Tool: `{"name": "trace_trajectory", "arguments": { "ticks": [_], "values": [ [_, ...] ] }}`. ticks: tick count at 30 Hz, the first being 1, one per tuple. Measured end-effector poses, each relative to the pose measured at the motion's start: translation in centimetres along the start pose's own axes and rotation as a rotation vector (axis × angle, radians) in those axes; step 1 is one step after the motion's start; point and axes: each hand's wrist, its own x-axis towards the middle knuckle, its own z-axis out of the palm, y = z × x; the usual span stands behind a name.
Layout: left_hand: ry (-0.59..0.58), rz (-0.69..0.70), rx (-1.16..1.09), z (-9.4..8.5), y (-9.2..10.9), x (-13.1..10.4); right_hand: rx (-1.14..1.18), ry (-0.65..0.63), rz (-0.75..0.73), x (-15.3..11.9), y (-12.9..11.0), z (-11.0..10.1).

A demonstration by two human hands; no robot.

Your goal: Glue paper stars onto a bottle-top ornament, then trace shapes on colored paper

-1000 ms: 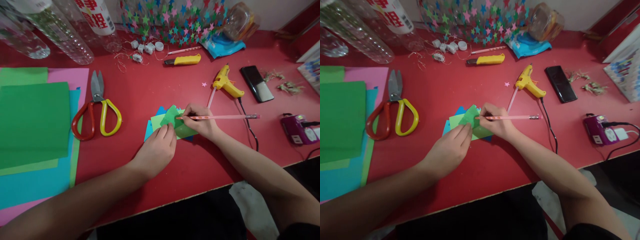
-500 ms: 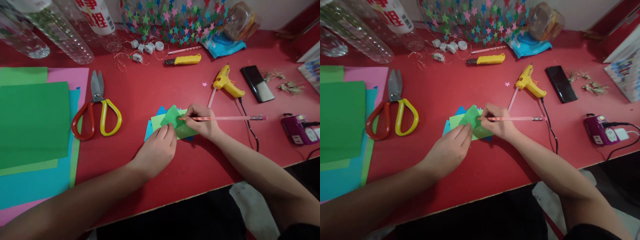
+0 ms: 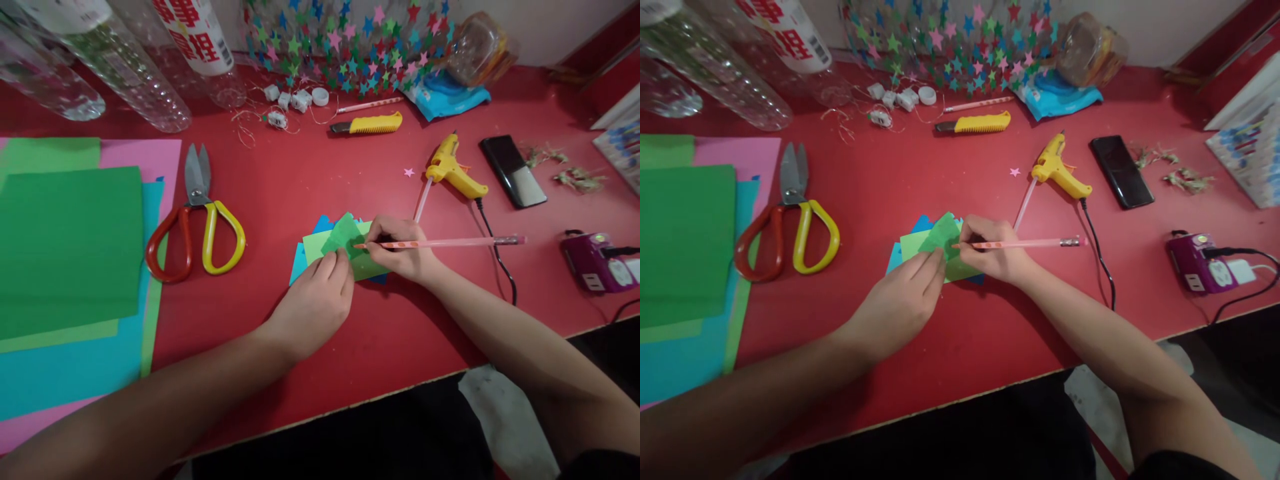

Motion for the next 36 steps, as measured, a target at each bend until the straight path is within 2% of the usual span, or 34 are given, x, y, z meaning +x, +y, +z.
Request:
{"name": "trace_trajectory", "arguments": {
  "ticks": [6, 11, 15, 18, 20, 22, 25, 29, 36],
  "values": [
    [0.007, -0.017, -0.01, 0.2, -0.1, 0.0, 0.077, 0.122, 0.134, -0.1, -0.2, 0.0],
    [0.048, -0.09, 0.016, -0.2, -0.4, 0.0, -0.074, 0.129, 0.116, -0.1, 0.5, 0.5],
    [0.035, -0.135, 0.019, -0.6, -0.4, 0.0, -0.096, 0.213, 0.158, 0.0, 0.5, 0.4],
    [0.068, -0.131, 0.021, -0.5, -0.2, 0.0, -0.063, 0.24, 0.129, -0.1, -0.4, 0.0],
    [0.085, -0.132, 0.02, -0.3, -0.2, -0.1, 0.038, 0.193, 0.133, -0.1, -0.9, -0.2],
    [0.083, -0.142, 0.007, -0.1, -0.2, -0.1, 0.155, 0.093, 0.142, -0.1, -1.1, -0.1],
    [0.049, -0.168, -0.05, 0.0, -0.7, 0.1, 0.213, -0.025, 0.136, 0.0, -0.8, 0.0],
    [-0.008, -0.194, -0.178, -0.3, -1.8, 0.3, 0.19, -0.046, 0.16, 0.1, -0.3, 0.2],
    [0.069, -0.166, -0.206, -0.1, -2.5, 0.2, 0.146, -0.086, 0.152, 0.0, -0.4, 0.1]
  ]
}}
